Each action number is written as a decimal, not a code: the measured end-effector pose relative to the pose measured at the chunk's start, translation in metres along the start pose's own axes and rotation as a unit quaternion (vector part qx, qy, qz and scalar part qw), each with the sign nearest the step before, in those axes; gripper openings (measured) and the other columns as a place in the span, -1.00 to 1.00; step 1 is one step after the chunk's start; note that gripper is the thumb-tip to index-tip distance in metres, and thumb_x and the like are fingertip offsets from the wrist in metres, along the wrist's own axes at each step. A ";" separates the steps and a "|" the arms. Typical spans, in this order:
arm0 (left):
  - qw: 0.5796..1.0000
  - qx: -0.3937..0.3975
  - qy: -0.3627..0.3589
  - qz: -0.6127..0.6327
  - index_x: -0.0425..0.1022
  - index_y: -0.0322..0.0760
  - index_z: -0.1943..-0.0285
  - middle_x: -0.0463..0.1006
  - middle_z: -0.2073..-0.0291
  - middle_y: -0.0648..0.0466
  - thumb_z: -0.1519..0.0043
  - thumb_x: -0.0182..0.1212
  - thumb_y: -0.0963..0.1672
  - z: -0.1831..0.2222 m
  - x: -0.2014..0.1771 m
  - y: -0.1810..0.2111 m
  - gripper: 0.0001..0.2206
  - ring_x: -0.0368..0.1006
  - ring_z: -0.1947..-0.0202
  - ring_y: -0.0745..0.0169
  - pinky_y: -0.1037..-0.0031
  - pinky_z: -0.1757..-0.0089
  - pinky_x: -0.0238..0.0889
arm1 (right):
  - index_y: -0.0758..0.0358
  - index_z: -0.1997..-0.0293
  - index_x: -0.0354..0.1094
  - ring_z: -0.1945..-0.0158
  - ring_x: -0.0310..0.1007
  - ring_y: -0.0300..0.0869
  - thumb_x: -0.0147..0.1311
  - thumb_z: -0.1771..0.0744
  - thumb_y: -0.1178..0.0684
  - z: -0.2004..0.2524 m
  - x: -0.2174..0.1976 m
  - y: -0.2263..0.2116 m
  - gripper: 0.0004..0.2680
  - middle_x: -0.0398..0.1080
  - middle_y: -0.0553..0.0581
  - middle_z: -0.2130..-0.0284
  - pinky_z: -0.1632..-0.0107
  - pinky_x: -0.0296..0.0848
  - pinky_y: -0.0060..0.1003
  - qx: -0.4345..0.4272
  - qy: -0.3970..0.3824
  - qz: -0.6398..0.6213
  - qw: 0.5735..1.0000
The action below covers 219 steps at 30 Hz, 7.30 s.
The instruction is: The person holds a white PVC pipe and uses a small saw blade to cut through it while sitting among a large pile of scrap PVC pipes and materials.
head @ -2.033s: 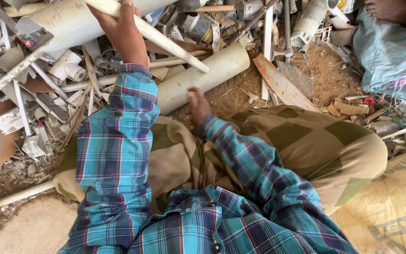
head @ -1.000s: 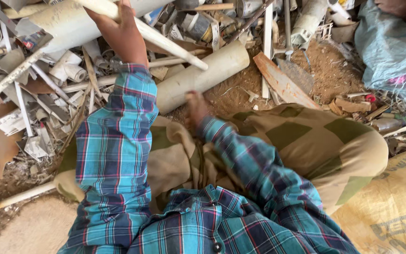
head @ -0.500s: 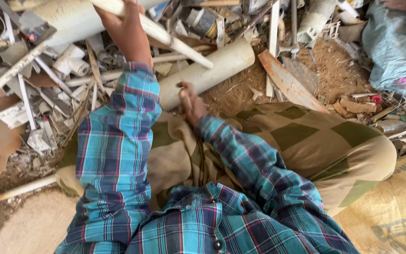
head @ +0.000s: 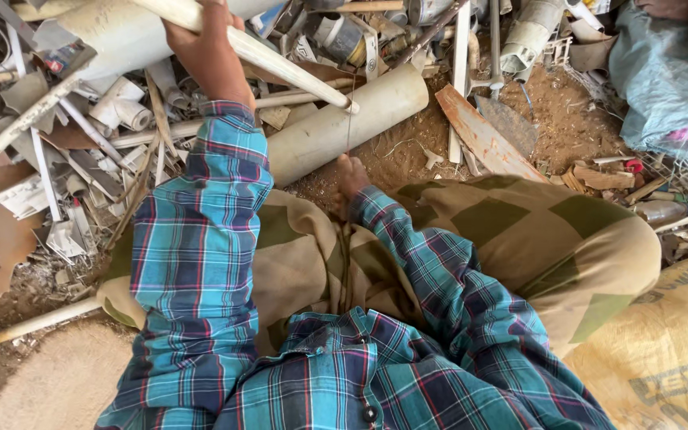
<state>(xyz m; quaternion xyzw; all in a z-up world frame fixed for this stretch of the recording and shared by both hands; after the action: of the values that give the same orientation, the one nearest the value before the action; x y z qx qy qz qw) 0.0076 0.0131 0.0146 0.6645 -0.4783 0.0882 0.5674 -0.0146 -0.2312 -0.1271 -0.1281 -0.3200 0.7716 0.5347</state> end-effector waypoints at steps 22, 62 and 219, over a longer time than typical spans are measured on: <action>1.000 -0.013 0.026 -0.008 0.31 -0.43 -0.24 0.52 0.24 -0.08 -0.30 0.26 -0.30 0.001 -0.007 -0.002 -0.66 0.44 0.37 0.17 0.26 0.25 0.43 | 0.23 -0.15 0.12 0.62 0.21 -0.17 -0.24 -0.43 -0.22 -0.026 -0.028 0.010 -0.67 0.27 0.14 0.56 0.57 0.30 -0.19 -0.126 0.017 0.061 0.990; 0.980 -0.090 0.015 -0.180 0.40 -0.29 -0.11 0.52 0.13 0.04 -0.29 0.32 -0.17 0.059 0.029 -0.010 -0.73 0.51 0.22 0.31 0.42 0.19 0.51 | 0.04 -0.38 0.15 0.53 0.41 -0.19 -0.18 -0.45 -0.13 -0.008 -0.020 -0.006 -0.68 0.43 0.13 0.53 0.46 0.38 -0.21 -0.285 0.004 0.354 0.891; 0.990 -0.106 -0.001 -0.090 0.57 -0.37 -0.13 0.51 0.37 0.17 -0.27 0.41 -0.14 0.028 0.048 0.019 -0.71 0.39 0.38 0.42 0.53 0.24 0.40 | 0.06 -0.45 0.00 0.54 0.22 -0.17 -0.18 -0.44 -0.17 -0.004 -0.030 -0.011 -0.62 0.23 0.17 0.42 0.55 0.32 -0.22 -0.212 -0.046 0.136 0.967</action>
<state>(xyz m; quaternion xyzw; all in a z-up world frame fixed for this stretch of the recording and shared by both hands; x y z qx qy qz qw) 0.0072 -0.0343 0.0492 0.6412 -0.4234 -0.0153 0.6398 0.0074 -0.2541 -0.1274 -0.2450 -0.4799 0.7569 0.3698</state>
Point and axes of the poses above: each hand's wrist, its own z-axis away from the middle knuckle, its own x-axis out of the palm, y = z × x, the point moved 2 cm from there along -z, towards the middle knuckle
